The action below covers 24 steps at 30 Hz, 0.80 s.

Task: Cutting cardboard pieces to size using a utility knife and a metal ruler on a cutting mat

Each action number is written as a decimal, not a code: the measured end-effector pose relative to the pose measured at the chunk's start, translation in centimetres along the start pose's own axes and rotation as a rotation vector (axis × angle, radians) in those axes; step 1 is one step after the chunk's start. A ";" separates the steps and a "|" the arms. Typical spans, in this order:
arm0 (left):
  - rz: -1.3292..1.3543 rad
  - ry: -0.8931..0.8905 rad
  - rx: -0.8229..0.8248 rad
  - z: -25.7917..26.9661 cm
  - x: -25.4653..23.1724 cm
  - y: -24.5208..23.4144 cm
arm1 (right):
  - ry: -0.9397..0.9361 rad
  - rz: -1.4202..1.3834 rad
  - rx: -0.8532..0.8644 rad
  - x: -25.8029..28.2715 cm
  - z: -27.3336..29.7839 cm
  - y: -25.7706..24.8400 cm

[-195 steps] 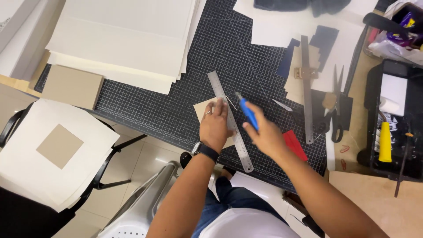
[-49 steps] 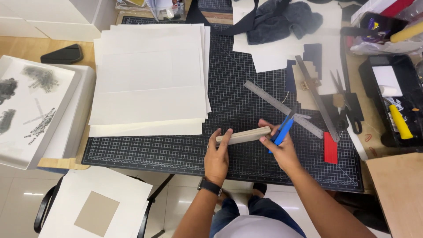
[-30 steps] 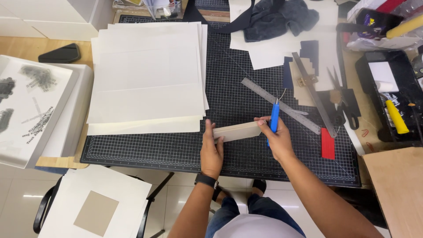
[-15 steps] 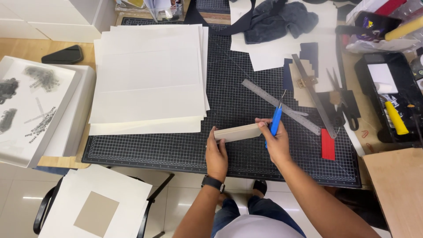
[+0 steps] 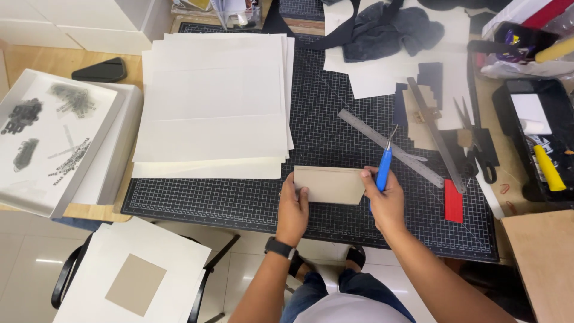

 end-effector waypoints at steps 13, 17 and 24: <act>0.173 -0.196 0.120 0.9 -5.0 -5.5 | 0.080 0.034 0.173 6.8 3.0 -0.7; 0.212 -0.216 0.111 1.3 -6.5 -6.5 | 0.093 0.012 0.192 6.9 3.4 0.2; 0.160 -0.378 -0.032 0.5 -1.9 -12.6 | 0.085 0.064 0.333 7.7 5.2 2.1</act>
Point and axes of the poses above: each hand's wrist, its own z-axis away from the middle knuckle, its own y-axis out of the palm, x = y × z, the point moved 1 cm from there along -z, towards the middle knuckle, and after that the axes turned 15 degrees about z, right-handed, at the moved point
